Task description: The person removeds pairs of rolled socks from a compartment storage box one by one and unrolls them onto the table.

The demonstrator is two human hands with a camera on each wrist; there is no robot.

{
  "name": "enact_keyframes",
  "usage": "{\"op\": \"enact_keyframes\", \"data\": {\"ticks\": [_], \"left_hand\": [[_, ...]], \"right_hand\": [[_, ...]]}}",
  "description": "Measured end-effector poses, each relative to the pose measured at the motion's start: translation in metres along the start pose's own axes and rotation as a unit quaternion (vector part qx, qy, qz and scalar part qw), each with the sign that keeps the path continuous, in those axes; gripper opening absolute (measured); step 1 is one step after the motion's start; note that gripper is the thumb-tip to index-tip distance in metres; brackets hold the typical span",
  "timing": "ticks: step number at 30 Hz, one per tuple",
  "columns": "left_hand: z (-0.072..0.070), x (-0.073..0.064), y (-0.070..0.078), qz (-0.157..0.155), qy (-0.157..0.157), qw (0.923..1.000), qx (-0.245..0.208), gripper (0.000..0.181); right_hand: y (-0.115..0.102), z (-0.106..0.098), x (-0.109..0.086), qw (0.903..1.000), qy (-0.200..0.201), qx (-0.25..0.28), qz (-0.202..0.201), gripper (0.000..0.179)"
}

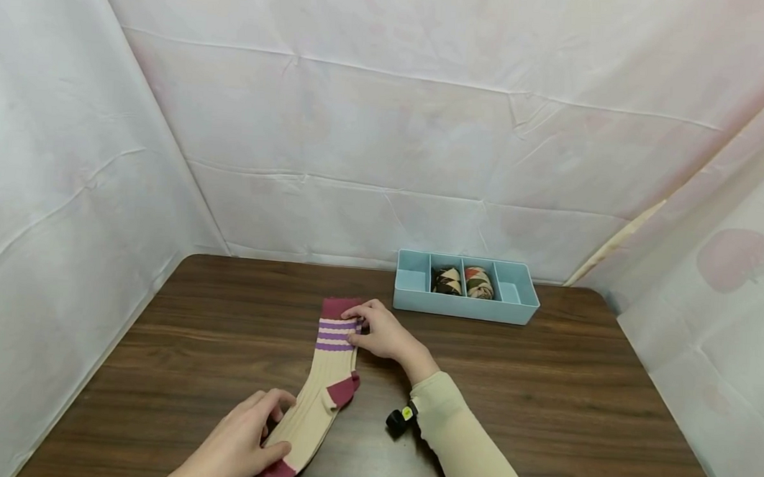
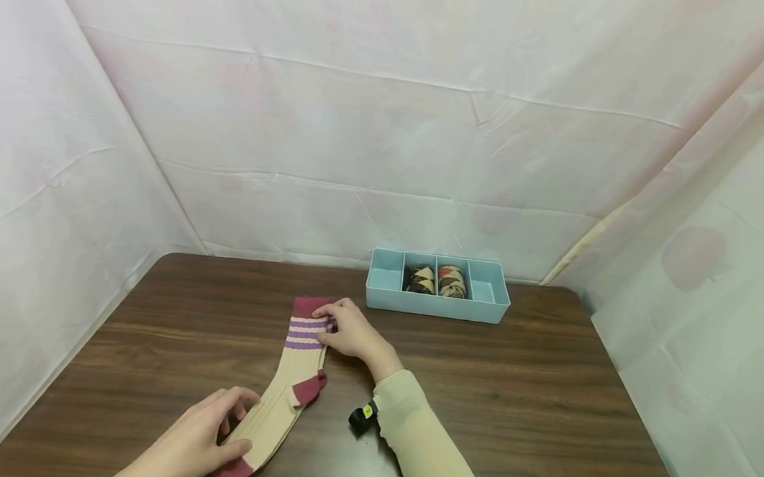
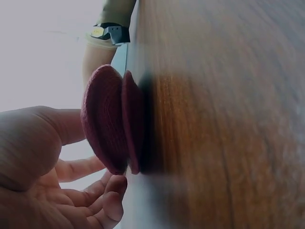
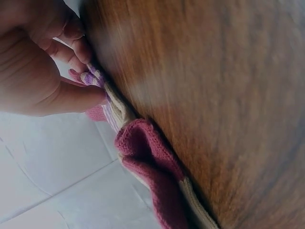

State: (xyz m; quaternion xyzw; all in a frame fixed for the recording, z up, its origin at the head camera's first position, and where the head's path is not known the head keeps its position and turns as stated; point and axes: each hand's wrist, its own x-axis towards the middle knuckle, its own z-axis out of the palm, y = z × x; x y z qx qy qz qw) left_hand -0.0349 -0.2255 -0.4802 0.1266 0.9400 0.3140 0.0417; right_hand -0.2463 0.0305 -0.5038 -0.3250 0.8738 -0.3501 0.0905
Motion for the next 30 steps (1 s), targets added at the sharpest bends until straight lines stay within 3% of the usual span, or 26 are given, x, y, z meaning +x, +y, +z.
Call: {"op": "enact_keyframes", "data": {"ticks": [4, 12, 22, 30], "left_hand": [[0.0, 0.002, 0.0, -0.001, -0.002, 0.9999, -0.015, 0.053], [-0.002, 0.005, -0.004, 0.007, -0.041, 0.9978, -0.052, 0.05], [-0.002, 0.007, -0.012, 0.016, -0.053, 0.9918, -0.115, 0.042], [-0.001, 0.006, -0.015, 0.031, -0.059, 0.9888, -0.133, 0.039]], "right_hand": [[0.0, -0.001, 0.0, 1.0, -0.001, 0.003, 0.0, 0.038], [0.003, 0.0, 0.001, 1.0, -0.001, -0.004, 0.005, 0.041], [0.0, -0.002, 0.002, 0.9997, 0.002, -0.023, -0.003, 0.043], [-0.006, -0.001, 0.002, 0.9998, 0.009, -0.02, -0.001, 0.043]]}}
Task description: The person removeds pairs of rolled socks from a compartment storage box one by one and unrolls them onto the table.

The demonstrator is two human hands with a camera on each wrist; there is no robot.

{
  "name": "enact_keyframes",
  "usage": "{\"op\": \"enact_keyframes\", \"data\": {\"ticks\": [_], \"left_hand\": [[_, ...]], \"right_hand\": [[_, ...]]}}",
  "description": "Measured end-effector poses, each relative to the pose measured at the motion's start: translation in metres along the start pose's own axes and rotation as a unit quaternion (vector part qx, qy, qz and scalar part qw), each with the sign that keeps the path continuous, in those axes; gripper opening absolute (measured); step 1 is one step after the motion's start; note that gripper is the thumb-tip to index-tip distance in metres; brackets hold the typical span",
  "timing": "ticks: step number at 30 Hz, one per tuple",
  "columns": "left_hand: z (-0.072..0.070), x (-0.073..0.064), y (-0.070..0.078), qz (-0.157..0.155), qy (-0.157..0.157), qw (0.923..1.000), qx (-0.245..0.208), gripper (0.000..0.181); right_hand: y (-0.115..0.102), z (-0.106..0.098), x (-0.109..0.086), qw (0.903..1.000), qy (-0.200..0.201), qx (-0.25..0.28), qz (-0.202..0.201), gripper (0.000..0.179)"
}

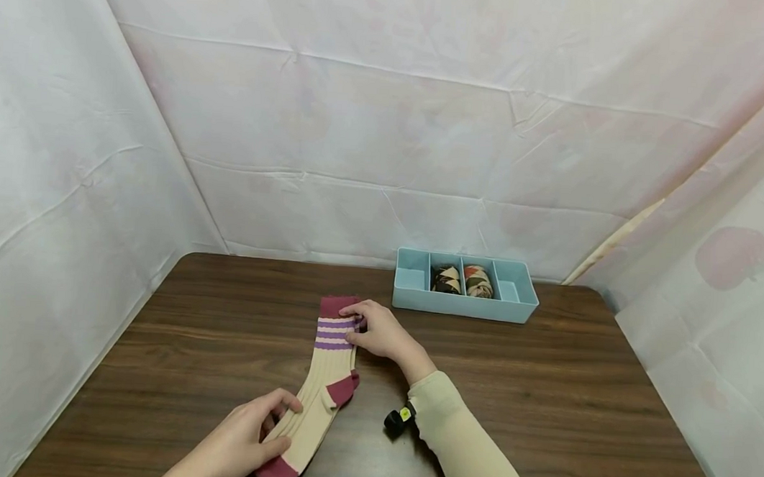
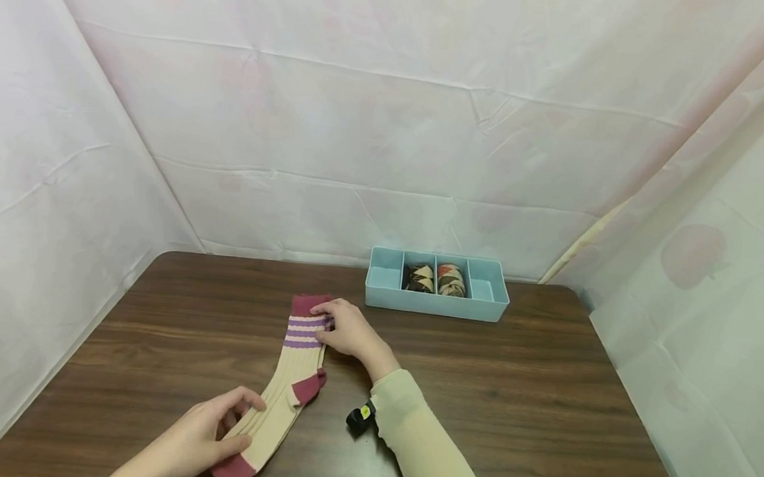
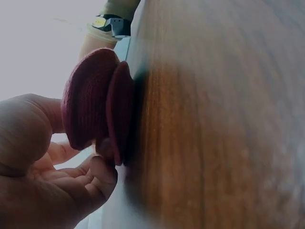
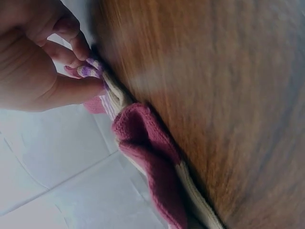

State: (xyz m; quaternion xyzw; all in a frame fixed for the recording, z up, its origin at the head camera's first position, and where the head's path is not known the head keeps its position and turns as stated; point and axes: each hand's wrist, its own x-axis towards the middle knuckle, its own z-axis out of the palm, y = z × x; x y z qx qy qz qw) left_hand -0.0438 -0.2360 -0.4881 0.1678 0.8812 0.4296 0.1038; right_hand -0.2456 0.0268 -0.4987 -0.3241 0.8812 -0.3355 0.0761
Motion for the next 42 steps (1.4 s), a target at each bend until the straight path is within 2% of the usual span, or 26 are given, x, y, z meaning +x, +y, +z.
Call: {"op": "enact_keyframes", "data": {"ticks": [5, 11, 15, 19, 26, 29, 33, 36, 42], "left_hand": [[-0.003, -0.001, -0.001, 0.002, -0.009, 0.9999, -0.014, 0.038], [-0.007, -0.001, -0.002, 0.026, -0.016, 0.9991, -0.028, 0.04], [-0.01, -0.004, -0.002, 0.015, -0.025, 0.9985, -0.046, 0.041], [-0.016, -0.007, -0.001, 0.009, -0.026, 0.9973, -0.068, 0.04], [-0.035, -0.012, -0.003, 0.028, 0.019, 0.9979, -0.055, 0.039], [-0.042, -0.015, -0.006, 0.036, 0.037, 0.9975, -0.049, 0.04], [-0.049, -0.019, -0.013, 0.049, 0.045, 0.9956, -0.066, 0.038], [-0.054, -0.022, -0.019, 0.048, 0.05, 0.9948, -0.075, 0.038], [-0.063, -0.026, -0.03, 0.026, 0.061, 0.9971, -0.038, 0.04]], "right_hand": [[0.001, 0.0, 0.002, 0.9999, 0.009, 0.003, 0.01, 0.046], [0.0, -0.002, 0.005, 1.0, 0.007, 0.005, 0.0, 0.044], [-0.003, -0.002, 0.007, 1.0, -0.001, 0.004, -0.009, 0.044], [-0.008, -0.003, 0.01, 0.9998, 0.008, 0.01, -0.017, 0.044], [-0.019, -0.004, 0.021, 0.999, 0.011, 0.026, -0.035, 0.055], [-0.022, -0.002, 0.026, 0.999, 0.004, 0.023, -0.038, 0.059], [-0.024, 0.001, 0.035, 0.9985, -0.019, 0.025, -0.045, 0.068], [-0.026, 0.005, 0.041, 0.9978, -0.036, 0.026, -0.05, 0.073], [-0.032, 0.015, 0.052, 0.9976, -0.041, 0.005, -0.056, 0.068]]}}
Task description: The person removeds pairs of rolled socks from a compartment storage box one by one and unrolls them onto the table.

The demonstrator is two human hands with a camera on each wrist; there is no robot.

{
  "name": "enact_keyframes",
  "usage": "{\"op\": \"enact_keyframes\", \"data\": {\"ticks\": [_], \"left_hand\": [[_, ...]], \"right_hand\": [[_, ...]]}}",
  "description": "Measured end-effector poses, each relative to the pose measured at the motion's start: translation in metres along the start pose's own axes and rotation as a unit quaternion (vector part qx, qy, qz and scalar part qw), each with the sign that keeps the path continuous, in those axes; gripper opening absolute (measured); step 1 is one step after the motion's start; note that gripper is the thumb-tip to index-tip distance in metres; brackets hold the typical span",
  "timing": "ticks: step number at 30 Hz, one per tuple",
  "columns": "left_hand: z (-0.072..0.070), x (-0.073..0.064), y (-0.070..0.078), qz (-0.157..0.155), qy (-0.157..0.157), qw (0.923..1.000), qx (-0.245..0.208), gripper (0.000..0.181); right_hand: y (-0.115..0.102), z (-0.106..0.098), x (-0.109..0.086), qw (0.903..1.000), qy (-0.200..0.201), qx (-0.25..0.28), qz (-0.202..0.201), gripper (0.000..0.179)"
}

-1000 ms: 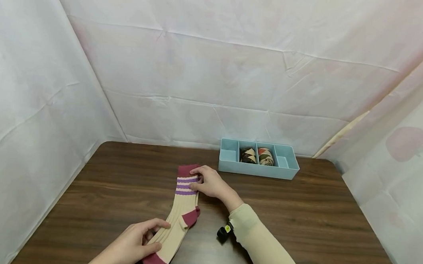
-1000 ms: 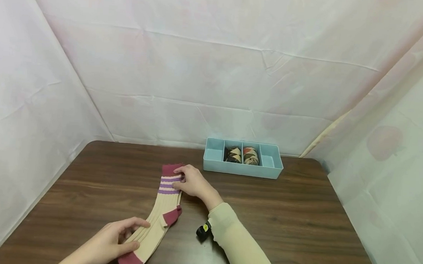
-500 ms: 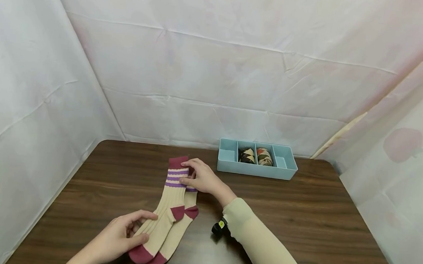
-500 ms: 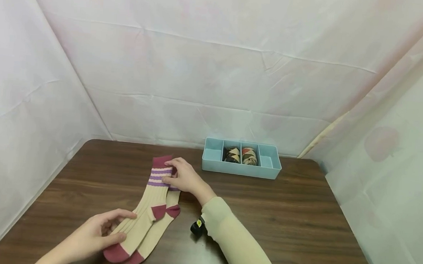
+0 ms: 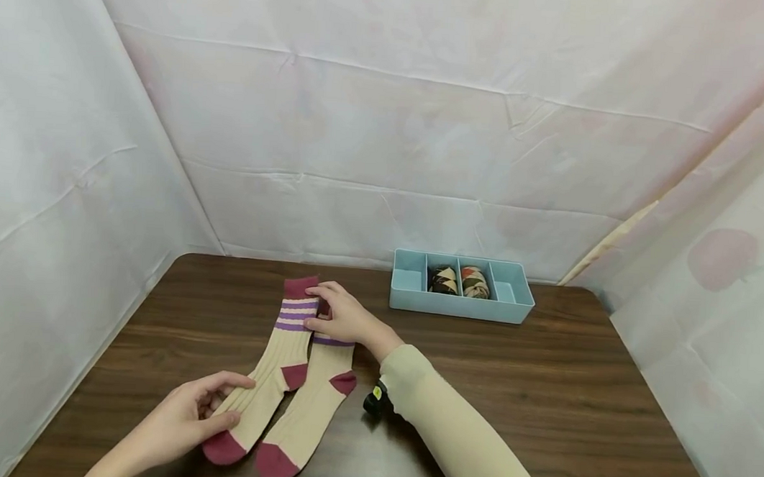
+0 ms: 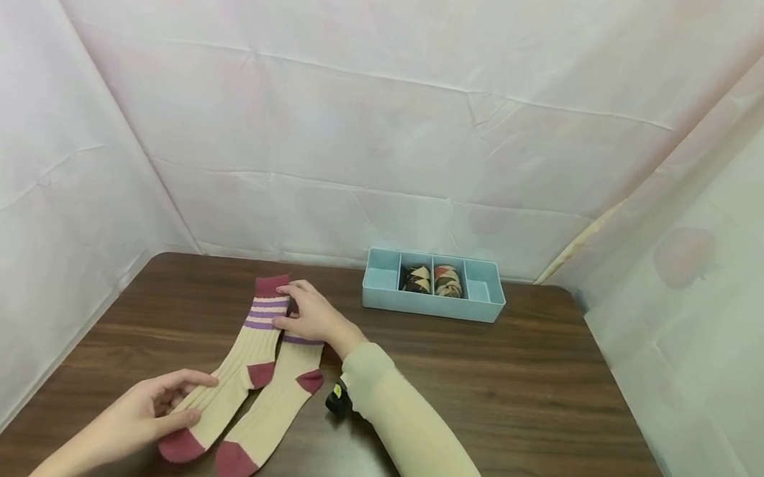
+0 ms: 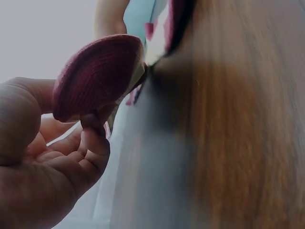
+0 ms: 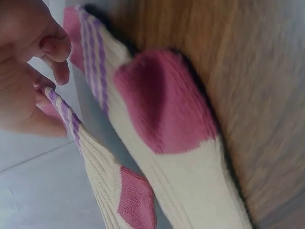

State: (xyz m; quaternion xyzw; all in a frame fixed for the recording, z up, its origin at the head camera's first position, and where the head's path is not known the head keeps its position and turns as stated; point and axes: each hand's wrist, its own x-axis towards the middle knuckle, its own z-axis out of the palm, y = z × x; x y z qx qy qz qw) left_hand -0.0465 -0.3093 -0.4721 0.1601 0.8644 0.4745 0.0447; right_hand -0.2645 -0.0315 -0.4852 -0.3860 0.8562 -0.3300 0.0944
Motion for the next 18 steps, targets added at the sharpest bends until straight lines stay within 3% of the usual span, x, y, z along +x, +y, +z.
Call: {"op": "enact_keyframes", "data": {"ticks": [4, 10, 13, 18], "left_hand": [[-0.004, -0.003, -0.007, -0.02, -0.008, 0.9995, 0.021, 0.042], [-0.003, -0.003, -0.013, -0.053, -0.023, 0.9951, 0.081, 0.049], [-0.001, -0.004, -0.015, -0.05, -0.025, 0.9926, 0.108, 0.053], [0.004, -0.009, -0.016, -0.017, -0.004, 0.9886, 0.15, 0.057]], "right_hand": [[-0.003, 0.011, 0.007, 0.9999, -0.012, -0.005, 0.003, 0.069], [-0.005, 0.022, 0.008, 0.9981, -0.018, -0.028, 0.053, 0.086], [-0.006, 0.023, 0.008, 0.9968, -0.01, -0.034, 0.072, 0.09], [-0.005, 0.024, 0.006, 0.9958, -0.017, -0.036, 0.083, 0.089]]}}
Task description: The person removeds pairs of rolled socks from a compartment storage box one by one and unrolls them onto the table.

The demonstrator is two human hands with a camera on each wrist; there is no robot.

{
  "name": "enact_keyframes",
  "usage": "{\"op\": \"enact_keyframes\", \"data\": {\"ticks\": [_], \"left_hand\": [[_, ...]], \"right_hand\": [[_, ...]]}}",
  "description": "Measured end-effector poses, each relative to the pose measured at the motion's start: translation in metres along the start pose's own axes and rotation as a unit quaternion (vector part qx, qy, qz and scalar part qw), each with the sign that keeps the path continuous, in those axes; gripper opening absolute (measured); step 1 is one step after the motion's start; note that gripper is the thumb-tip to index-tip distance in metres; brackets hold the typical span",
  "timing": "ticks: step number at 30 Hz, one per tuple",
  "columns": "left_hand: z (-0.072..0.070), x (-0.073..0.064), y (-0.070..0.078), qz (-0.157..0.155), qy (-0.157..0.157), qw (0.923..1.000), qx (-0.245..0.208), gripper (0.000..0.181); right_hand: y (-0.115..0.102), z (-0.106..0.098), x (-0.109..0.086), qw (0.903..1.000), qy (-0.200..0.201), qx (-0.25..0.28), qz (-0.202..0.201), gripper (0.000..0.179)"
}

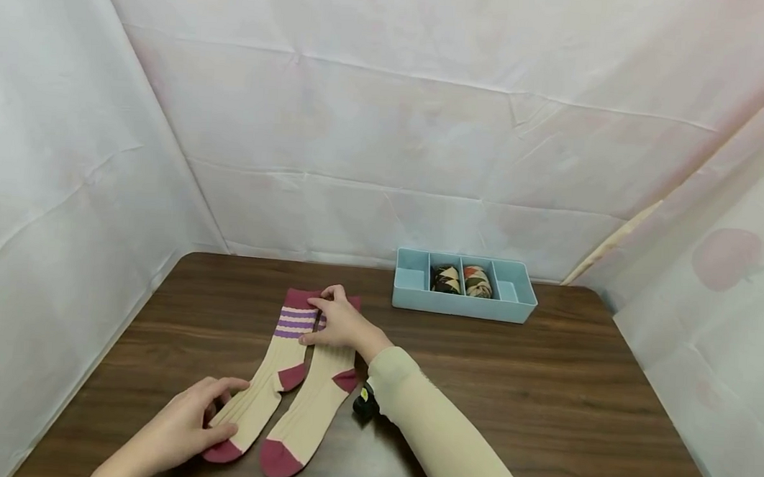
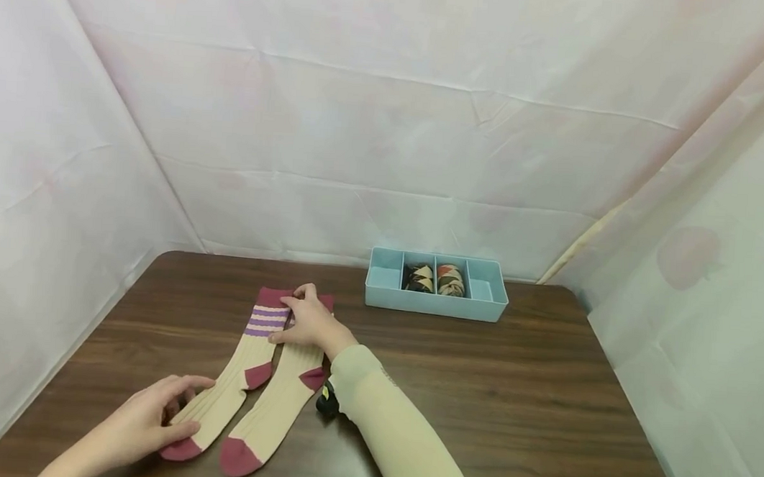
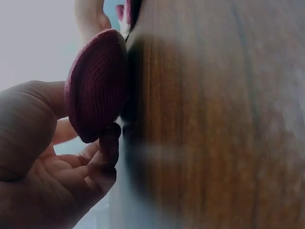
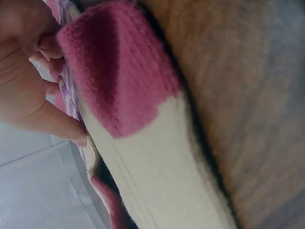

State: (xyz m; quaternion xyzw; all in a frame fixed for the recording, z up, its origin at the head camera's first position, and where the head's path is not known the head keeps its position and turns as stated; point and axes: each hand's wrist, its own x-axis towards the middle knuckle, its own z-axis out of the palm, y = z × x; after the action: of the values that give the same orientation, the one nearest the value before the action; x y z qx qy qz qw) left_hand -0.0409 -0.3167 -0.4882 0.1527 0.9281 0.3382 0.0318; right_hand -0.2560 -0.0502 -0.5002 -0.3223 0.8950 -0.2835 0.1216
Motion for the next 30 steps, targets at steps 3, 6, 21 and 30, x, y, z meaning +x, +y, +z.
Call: {"op": "enact_keyframes", "data": {"ticks": [3, 6, 21, 30], "left_hand": [[0.002, -0.002, 0.0, 0.007, 0.008, 0.9998, 0.015, 0.056], [0.002, -0.002, 0.001, 0.002, 0.01, 0.9996, 0.026, 0.054], [0.0, 0.001, -0.003, 0.075, 0.015, 0.9966, 0.03, 0.06], [-0.001, -0.002, -0.01, 0.074, -0.013, 0.9971, -0.003, 0.065]], "right_hand": [[0.002, 0.001, 0.0, 0.9999, -0.01, -0.01, 0.0, 0.09], [0.002, 0.0, 0.0, 0.9998, -0.012, -0.017, 0.001, 0.09], [-0.006, -0.005, -0.001, 0.999, -0.033, -0.029, 0.011, 0.09], [-0.005, -0.005, 0.0, 0.9991, -0.031, -0.019, 0.02, 0.09]]}}
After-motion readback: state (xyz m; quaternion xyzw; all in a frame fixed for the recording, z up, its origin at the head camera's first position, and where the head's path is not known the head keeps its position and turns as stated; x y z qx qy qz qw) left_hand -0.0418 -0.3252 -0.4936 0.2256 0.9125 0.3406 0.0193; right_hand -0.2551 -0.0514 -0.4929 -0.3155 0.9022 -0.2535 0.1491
